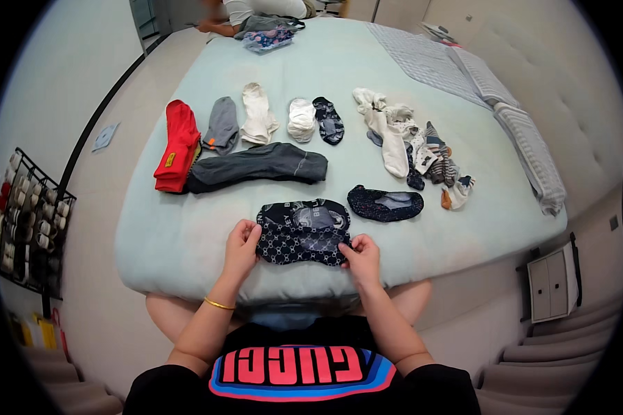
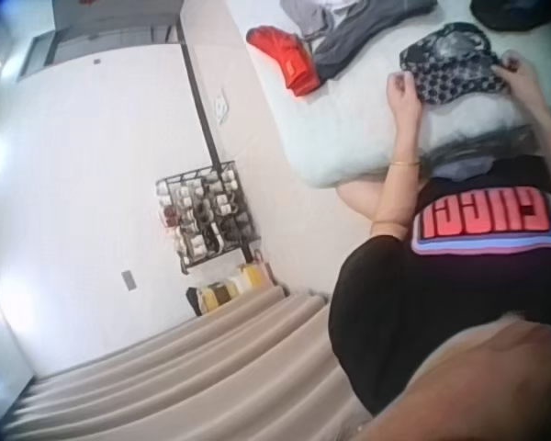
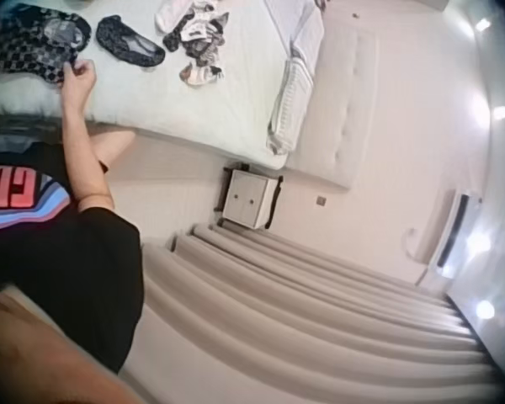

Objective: The person sits cross-legged on a bed and folds various pairs of socks by hand. They pick up socks from a pile, turn them inside out to match pairs, and fold them into neat stacks on the bed surface.

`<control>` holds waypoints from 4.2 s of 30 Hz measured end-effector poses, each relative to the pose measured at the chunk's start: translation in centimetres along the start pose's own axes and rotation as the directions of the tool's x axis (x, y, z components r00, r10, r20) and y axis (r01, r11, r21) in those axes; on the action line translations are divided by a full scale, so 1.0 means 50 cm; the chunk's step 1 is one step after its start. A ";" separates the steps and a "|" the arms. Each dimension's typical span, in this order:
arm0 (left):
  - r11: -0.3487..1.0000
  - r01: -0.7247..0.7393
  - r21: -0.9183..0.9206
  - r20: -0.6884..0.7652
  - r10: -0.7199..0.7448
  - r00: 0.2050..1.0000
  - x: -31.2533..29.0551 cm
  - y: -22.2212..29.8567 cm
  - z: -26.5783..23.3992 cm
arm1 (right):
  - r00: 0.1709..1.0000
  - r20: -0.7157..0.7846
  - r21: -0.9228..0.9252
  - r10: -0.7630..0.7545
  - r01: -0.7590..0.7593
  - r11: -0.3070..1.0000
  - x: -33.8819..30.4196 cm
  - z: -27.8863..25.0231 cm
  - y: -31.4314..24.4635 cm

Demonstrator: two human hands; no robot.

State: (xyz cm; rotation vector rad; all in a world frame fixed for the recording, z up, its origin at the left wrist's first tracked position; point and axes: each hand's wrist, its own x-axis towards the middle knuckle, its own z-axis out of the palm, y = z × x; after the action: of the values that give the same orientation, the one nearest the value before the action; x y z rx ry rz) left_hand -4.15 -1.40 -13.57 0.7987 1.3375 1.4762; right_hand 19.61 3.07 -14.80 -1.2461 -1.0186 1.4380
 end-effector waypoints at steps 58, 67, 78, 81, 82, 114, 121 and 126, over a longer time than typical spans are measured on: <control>0.496 -0.477 0.725 0.428 0.218 0.877 0.192 -0.016 0.322 | 0.772 -0.188 -0.786 -0.607 0.253 0.565 0.296 -0.259 -0.124; 0.690 -0.243 0.681 0.343 -0.007 0.939 0.212 -0.047 0.352 | 0.944 -0.251 -0.583 -0.214 0.029 0.812 0.312 -0.340 -0.075; 0.582 -0.353 0.733 0.238 0.266 0.934 0.321 -0.092 0.453 | 0.963 -0.207 -0.546 -0.173 0.033 0.837 0.343 -0.349 -0.116; 0.748 -0.191 0.636 0.256 0.029 0.966 0.353 -0.075 0.482 | 0.939 -0.139 -0.544 -0.315 0.193 0.816 0.388 -0.368 -0.082; 0.782 -0.180 0.597 0.291 -0.002 0.957 0.347 -0.056 0.476 | 0.932 -0.157 -0.524 -0.326 0.201 0.827 0.376 -0.347 -0.092; 0.004 -0.640 0.768 0.610 0.298 0.734 0.229 -0.086 0.347 | 0.738 -0.096 -0.793 -0.668 0.348 0.500 0.454 -0.178 -0.171; 0.029 -0.634 0.773 0.593 0.324 0.738 0.233 -0.095 0.346 | 0.915 -0.102 -0.881 -0.391 0.099 0.463 0.536 -0.194 -0.181; 0.038 -0.635 0.771 0.594 0.316 0.740 0.229 -0.087 0.350 | 0.662 -0.229 -0.895 -0.714 0.146 0.423 0.609 -0.241 -0.293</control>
State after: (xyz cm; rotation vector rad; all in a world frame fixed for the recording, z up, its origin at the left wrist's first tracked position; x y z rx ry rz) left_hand 9.11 15.17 -15.97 2.4518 1.8184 0.6651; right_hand 32.35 36.01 -8.50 -1.7131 -1.4831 -0.0411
